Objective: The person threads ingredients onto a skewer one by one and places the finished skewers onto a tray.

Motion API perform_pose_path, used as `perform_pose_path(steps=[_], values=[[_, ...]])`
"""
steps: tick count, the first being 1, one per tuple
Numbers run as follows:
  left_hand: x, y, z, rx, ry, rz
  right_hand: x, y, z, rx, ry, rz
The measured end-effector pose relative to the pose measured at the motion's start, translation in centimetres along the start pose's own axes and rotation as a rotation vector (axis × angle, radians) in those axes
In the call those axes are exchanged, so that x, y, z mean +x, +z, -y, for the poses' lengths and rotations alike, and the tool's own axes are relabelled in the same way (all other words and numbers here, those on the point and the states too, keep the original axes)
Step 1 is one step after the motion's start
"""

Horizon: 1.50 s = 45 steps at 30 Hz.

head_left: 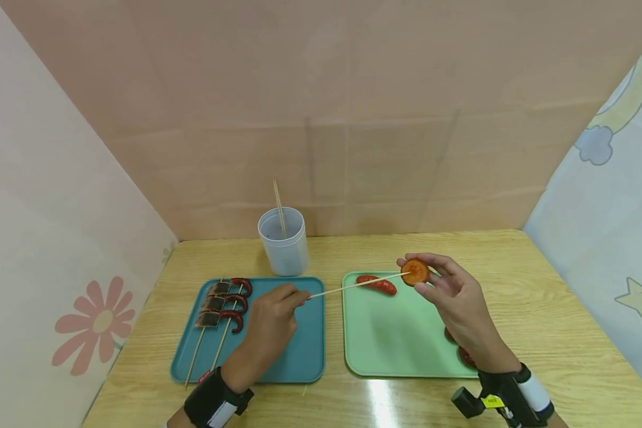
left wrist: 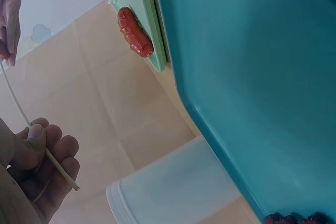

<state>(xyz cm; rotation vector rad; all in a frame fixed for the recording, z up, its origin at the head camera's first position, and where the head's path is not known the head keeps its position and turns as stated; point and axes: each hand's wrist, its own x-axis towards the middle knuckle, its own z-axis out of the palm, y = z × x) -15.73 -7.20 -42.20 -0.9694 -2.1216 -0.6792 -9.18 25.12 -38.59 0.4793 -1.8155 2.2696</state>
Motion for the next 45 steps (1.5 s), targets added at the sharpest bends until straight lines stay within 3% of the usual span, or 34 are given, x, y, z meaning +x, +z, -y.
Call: perform_pose_path(steps=[13,24,29,34,38,45], values=[[-0.1,0.3,-0.3,-0.024,-0.022,0.008,0.1,-0.4,-0.4,0.127,-0.039,0.075],[0.1,0.4,-0.6,-0.055,-0.03,0.034,-0.1,-0.2,-0.3,0.082,-0.035,0.057],[0.4,0.3,-0.9,-0.064,0.011,0.007,-0.1,0.0,-0.6,0.06,-0.063,0.053],[1.2,0.1,-2.0,-0.11,0.064,-0.024,-0.1,1.2,-0.9,0.03,-0.017,0.05],[2.3,0.1,-3.2,-0.14,0.096,-0.029,0.0,3.0,-1.7,0.036,0.012,0.1],[3.4,0.2,-4.6,-0.152,0.097,-0.008,0.3,5.5,-2.9,0.026,0.049,0.118]])
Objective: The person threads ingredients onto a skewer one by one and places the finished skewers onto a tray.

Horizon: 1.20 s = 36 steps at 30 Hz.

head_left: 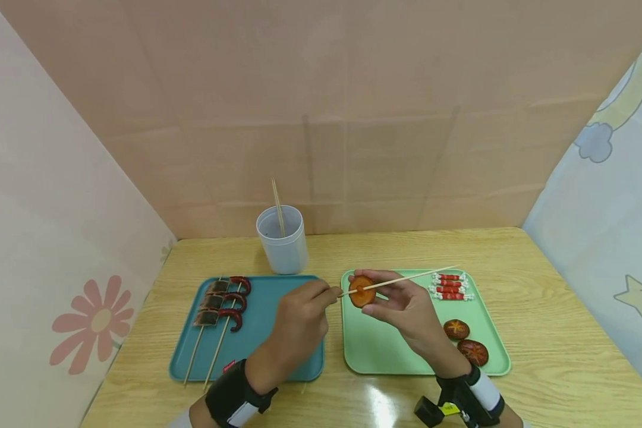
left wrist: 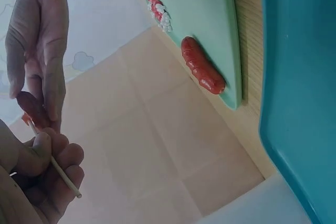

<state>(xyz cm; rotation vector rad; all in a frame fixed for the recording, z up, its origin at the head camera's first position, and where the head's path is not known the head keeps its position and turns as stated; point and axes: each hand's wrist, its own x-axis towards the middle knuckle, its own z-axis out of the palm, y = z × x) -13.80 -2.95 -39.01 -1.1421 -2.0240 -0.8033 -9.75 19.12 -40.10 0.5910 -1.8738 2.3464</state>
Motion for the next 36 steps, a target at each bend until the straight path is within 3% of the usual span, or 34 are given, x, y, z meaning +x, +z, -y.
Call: perform_pose_path(steps=[4,7,8,10,14,15,17,21,24,36], values=[[0.2,0.0,-0.1,0.015,-0.006,0.013,0.1,0.3,-0.3,-0.022,0.002,0.002],[0.0,0.0,0.1,0.012,-0.02,0.015,0.0,-0.3,-0.2,-0.146,0.015,-0.005],[-0.1,0.0,0.2,0.013,-0.026,0.011,-0.1,-0.7,-0.1,-0.236,0.036,-0.028],[-0.3,0.0,0.6,0.02,-0.034,0.001,-0.3,-1.7,0.4,-0.521,0.102,-0.082],[-1.0,-0.5,1.6,0.053,-0.049,-0.03,-1.2,-4.3,1.6,-1.148,0.358,-0.111],[-1.2,-0.6,1.9,0.062,-0.055,-0.035,-1.5,-5.0,1.8,-1.263,0.406,-0.092],[-1.6,-0.9,2.3,0.081,-0.07,-0.04,-2.2,-6.3,1.9,-1.394,0.487,-0.044],[-2.4,-1.3,2.8,0.113,-0.103,-0.03,-3.4,-8.4,1.3,-1.469,0.594,-0.003],[-2.8,-1.3,3.0,0.123,-0.123,-0.015,-4.2,-9.2,0.6,-1.49,0.616,0.023],[-3.1,-1.1,3.1,0.141,-0.158,0.004,-5.2,-9.9,-1.0,-1.554,0.473,0.015]])
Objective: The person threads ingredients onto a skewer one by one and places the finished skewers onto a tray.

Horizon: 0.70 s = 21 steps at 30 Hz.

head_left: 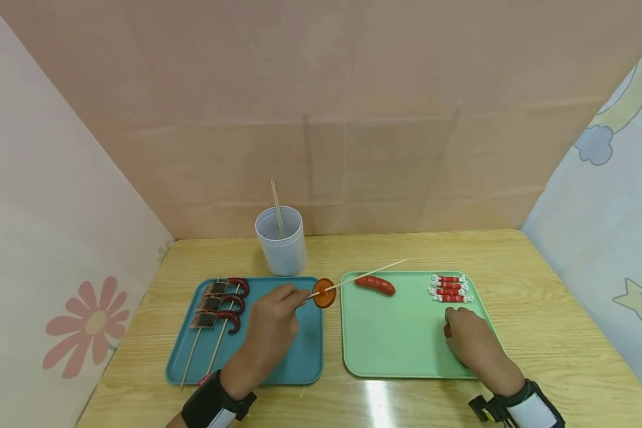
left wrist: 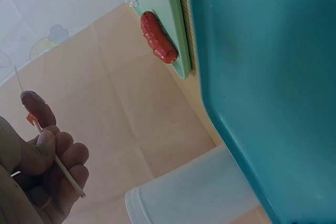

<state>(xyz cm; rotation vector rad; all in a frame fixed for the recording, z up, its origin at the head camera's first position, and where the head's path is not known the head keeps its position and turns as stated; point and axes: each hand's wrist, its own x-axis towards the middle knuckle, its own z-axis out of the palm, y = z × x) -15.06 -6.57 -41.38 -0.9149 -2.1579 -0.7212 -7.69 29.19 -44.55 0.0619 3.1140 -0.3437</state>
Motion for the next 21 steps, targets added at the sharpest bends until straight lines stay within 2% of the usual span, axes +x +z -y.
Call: perform_pose_path(steps=[4,7,10,16,21], values=[[0.0,0.2,0.0,0.025,0.01,-0.013,0.5,-0.6,0.0,0.063,-0.032,-0.027],[0.0,0.2,0.1,0.035,0.014,-0.016,1.1,-1.4,0.4,0.185,-0.072,-0.069],[0.1,0.1,0.1,0.032,0.015,-0.012,1.4,-2.4,1.0,0.385,-0.087,-0.089],[-0.1,0.2,0.1,0.013,0.014,-0.006,1.6,-4.0,2.5,0.844,-0.032,-0.073],[-0.3,0.3,0.0,0.016,0.026,0.013,1.9,-4.4,3.4,1.243,-0.151,-0.09]])
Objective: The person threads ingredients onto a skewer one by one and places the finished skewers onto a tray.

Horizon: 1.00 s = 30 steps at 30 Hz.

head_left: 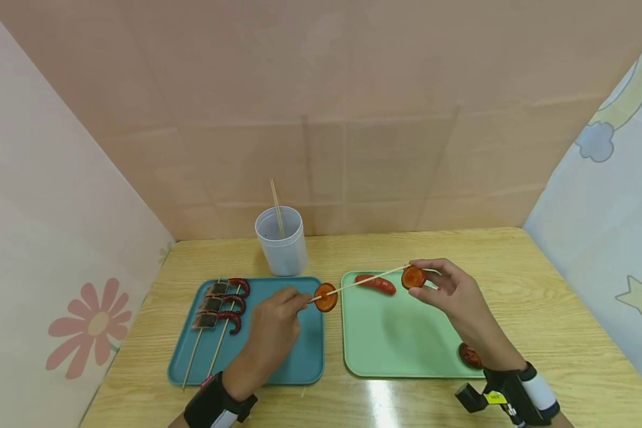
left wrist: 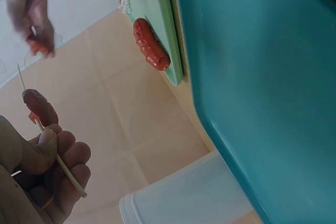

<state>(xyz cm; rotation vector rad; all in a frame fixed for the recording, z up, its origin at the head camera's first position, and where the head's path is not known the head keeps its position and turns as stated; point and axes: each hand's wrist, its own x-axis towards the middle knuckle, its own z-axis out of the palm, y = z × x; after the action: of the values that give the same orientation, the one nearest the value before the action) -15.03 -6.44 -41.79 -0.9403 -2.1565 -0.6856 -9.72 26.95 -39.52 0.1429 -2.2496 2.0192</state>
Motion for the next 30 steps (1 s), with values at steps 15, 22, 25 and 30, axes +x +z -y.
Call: perform_pose_path(steps=[15,22,25,30], values=[[0.1,-0.1,-0.2,0.009,-0.016,0.038,0.5,0.9,0.7,0.252,-0.115,0.054],[0.1,-0.1,-0.1,-0.014,0.015,0.025,0.5,1.2,0.9,0.176,-0.093,0.092],[0.2,-0.1,0.1,-0.021,0.038,0.004,0.4,1.4,1.0,0.173,-0.088,0.092],[0.4,-0.4,0.2,-0.021,0.067,-0.03,0.4,1.9,1.2,0.183,-0.087,0.104]])
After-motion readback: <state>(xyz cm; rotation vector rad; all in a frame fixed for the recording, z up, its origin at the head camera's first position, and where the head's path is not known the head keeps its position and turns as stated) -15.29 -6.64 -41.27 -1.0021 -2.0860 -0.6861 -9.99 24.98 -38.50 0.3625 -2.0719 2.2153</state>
